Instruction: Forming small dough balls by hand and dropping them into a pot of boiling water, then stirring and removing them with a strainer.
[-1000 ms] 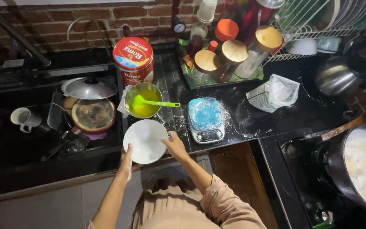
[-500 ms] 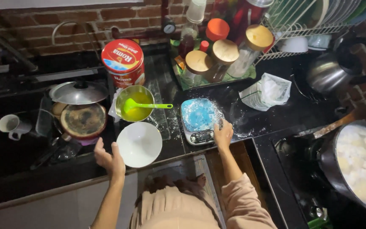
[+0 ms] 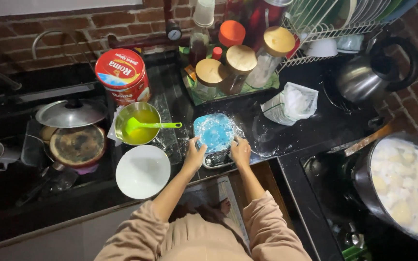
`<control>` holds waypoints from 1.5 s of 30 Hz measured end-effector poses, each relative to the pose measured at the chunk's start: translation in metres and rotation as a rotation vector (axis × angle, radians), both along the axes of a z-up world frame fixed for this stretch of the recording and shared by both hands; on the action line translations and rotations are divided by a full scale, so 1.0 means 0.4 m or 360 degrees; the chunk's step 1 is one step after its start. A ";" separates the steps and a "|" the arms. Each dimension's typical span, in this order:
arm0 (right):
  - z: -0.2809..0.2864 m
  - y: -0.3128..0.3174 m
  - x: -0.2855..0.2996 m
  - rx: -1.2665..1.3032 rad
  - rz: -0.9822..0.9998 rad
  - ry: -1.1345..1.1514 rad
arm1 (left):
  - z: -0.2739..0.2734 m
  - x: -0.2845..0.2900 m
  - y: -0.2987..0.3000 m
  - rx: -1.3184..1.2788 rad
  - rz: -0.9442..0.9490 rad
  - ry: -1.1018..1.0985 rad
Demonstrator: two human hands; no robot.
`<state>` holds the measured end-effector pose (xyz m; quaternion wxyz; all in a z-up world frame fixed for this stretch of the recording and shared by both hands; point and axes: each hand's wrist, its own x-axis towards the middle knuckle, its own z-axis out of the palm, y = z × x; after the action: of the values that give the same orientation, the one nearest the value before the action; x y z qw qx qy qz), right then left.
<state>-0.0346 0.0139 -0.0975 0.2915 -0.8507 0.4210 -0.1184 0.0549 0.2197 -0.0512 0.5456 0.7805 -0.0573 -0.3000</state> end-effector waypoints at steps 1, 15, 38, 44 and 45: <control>0.006 0.000 0.007 0.0039 -0.0009 0.0041 | -0.062 0.020 -0.027 0.0086 -0.0041 0.0056; 0.063 0.007 0.096 0.0258 0.0111 -0.0009 | -0.139 0.111 -0.077 0.0126 0.0285 0.0030; 0.423 -0.623 -0.103 -0.0536 -0.0724 -0.0442 | 0.233 -0.046 -0.706 -0.0210 -0.0248 -0.0742; 0.375 -0.673 -0.093 -0.0306 -0.0747 -0.0192 | 0.239 -0.039 -0.861 0.0005 -0.0322 -0.0357; 0.367 -0.682 -0.089 -0.0296 -0.0744 -0.0202 | 0.252 -0.038 -0.870 -0.0001 -0.0326 -0.0322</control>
<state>-0.0703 -0.2589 0.0494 0.2024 -0.7443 0.5745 -0.2740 0.0399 -0.1284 0.0498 0.5037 0.7966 -0.1915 -0.2739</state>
